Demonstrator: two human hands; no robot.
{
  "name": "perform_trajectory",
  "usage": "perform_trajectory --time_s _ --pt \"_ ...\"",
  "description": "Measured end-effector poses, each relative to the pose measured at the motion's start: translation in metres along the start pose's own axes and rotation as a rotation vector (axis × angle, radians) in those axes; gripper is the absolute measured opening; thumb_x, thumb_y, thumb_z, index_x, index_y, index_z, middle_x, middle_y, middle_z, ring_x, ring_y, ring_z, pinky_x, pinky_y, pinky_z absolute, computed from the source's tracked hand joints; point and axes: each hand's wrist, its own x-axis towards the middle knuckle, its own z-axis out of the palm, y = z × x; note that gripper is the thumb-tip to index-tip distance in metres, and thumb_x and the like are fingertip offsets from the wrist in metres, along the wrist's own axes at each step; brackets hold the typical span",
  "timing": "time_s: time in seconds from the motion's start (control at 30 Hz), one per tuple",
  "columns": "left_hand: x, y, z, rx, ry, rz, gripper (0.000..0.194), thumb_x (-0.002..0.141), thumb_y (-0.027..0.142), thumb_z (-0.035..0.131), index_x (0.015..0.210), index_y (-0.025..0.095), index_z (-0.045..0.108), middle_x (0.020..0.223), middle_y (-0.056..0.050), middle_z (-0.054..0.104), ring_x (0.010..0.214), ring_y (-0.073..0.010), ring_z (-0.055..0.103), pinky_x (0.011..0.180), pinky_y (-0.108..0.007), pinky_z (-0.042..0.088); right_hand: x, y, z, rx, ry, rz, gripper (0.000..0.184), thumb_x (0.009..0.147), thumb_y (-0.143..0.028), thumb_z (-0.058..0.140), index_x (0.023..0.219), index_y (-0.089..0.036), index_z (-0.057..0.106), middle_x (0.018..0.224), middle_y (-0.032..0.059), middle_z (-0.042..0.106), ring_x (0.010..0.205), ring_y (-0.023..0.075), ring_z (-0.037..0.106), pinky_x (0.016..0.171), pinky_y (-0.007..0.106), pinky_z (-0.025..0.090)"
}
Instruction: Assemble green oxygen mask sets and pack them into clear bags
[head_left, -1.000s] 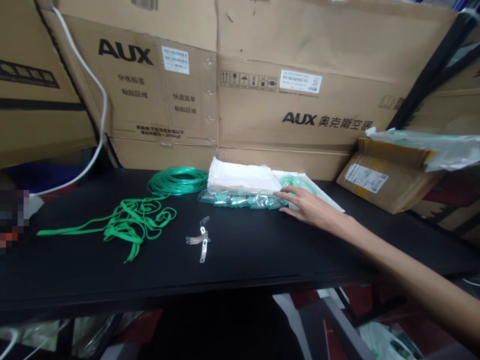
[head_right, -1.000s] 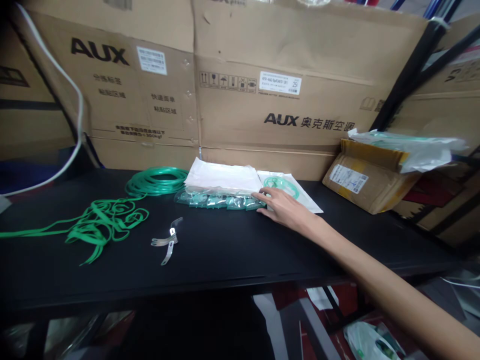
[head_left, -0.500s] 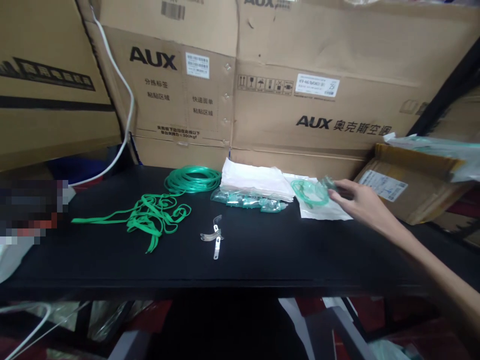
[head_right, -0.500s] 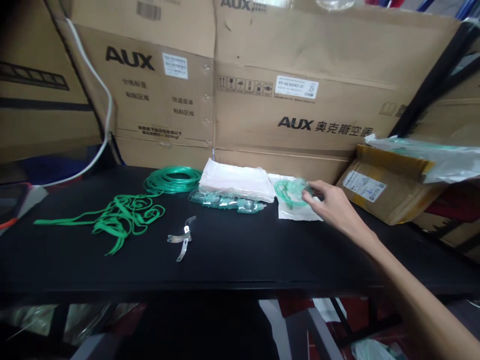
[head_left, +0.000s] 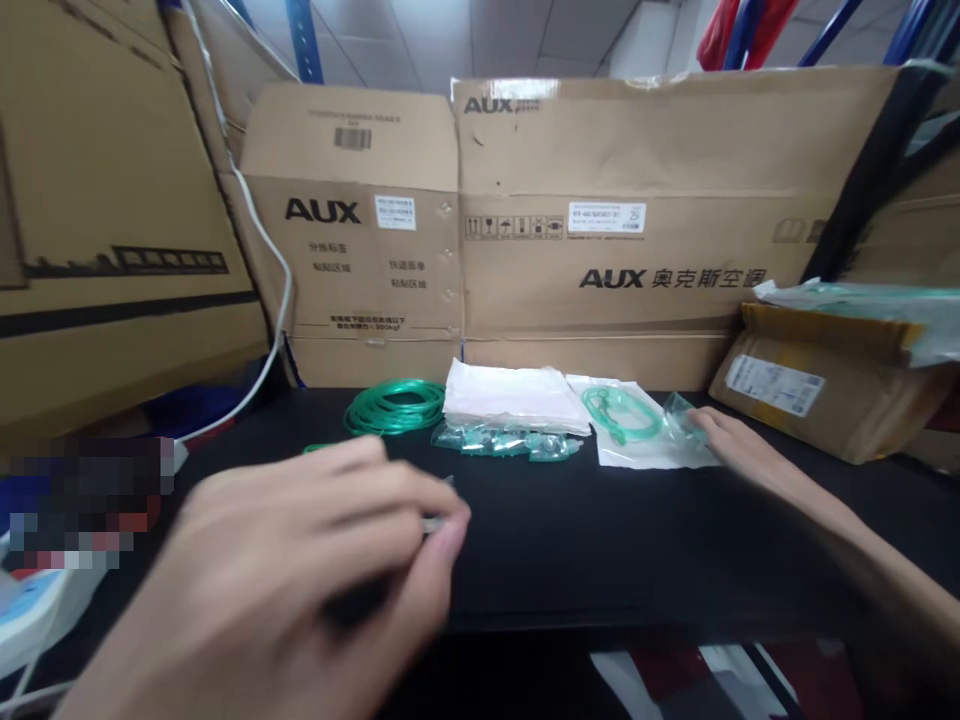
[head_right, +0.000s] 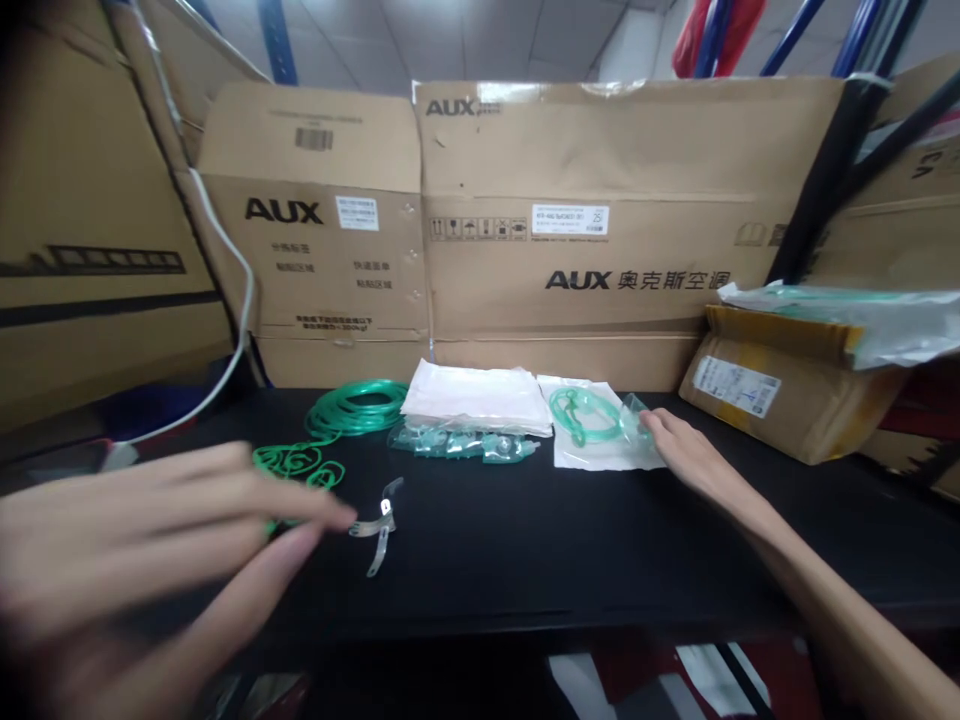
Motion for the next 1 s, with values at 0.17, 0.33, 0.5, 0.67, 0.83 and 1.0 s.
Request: perform_trajectory --time_s 0.17,0.33,0.5,0.67,0.83,1.0 --pt "0.056 -0.020 0.007 0.138 -0.448 -0.389 0.023 0.091 0.044 0.062 0.082 0.032 0.080 0.081 0.001 0.075 0.075 -0.0215 0.067 0.063 -0.029 0.042 -0.038 -0.050 -0.009 0.047 0.030 -0.093 0.048 0.093 -0.064 0.039 0.095 -0.024 0.064 0.094 0.0087 0.074 0.092 0.0326 0.068 0.079 0.041 0.051" --pt "0.049 -0.033 0.022 -0.075 -0.737 -0.571 0.012 0.083 0.039 0.068 0.082 0.033 0.079 0.073 0.005 0.069 0.068 -0.0170 0.061 0.055 -0.025 0.036 -0.093 -0.109 0.001 -0.013 -0.400 -0.335 0.050 0.093 -0.065 0.051 0.121 -0.027 0.068 0.111 0.0084 0.075 0.104 0.0315 0.069 0.087 0.040 0.052" --pt "0.041 -0.032 0.025 -0.108 -0.801 -0.612 0.024 0.069 0.044 0.082 0.091 0.037 0.078 0.084 0.006 0.071 0.085 -0.0195 0.063 0.062 -0.024 0.040 -0.115 -0.140 0.015 -0.039 -0.570 -0.384 0.048 0.095 -0.065 0.051 0.131 -0.036 0.064 0.127 0.0027 0.069 0.114 0.0279 0.065 0.092 0.037 0.051" --pt "0.038 -0.034 0.026 -0.057 -0.811 -0.635 0.046 0.056 0.045 0.091 0.099 0.040 0.076 0.095 0.005 0.068 0.088 -0.0207 0.063 0.069 -0.025 0.044 -0.110 -0.146 0.020 -0.056 -0.581 -0.318 0.049 0.095 -0.066 0.049 0.131 -0.037 0.063 0.130 0.0024 0.067 0.118 0.0282 0.065 0.097 0.040 0.051" --pt "0.036 -0.036 0.032 -0.065 -0.806 -0.609 0.029 0.063 0.043 0.087 0.089 0.034 0.077 0.091 0.002 0.066 0.087 -0.0214 0.063 0.066 -0.025 0.042 -0.106 -0.146 0.024 -0.016 -0.576 -0.319 0.053 0.095 -0.068 0.048 0.134 -0.035 0.064 0.139 0.0045 0.063 0.127 0.0318 0.061 0.106 0.047 0.047" --pt "0.040 -0.034 0.035 -0.097 -0.788 -0.534 0.010 0.078 0.041 0.076 0.081 0.031 0.076 0.086 0.001 0.068 0.087 -0.0219 0.063 0.067 -0.025 0.042 -0.105 -0.143 0.034 0.000 -0.531 -0.356 0.059 0.095 -0.069 0.049 0.148 -0.042 0.051 0.156 0.0025 0.050 0.145 0.0370 0.043 0.114 0.057 0.038"
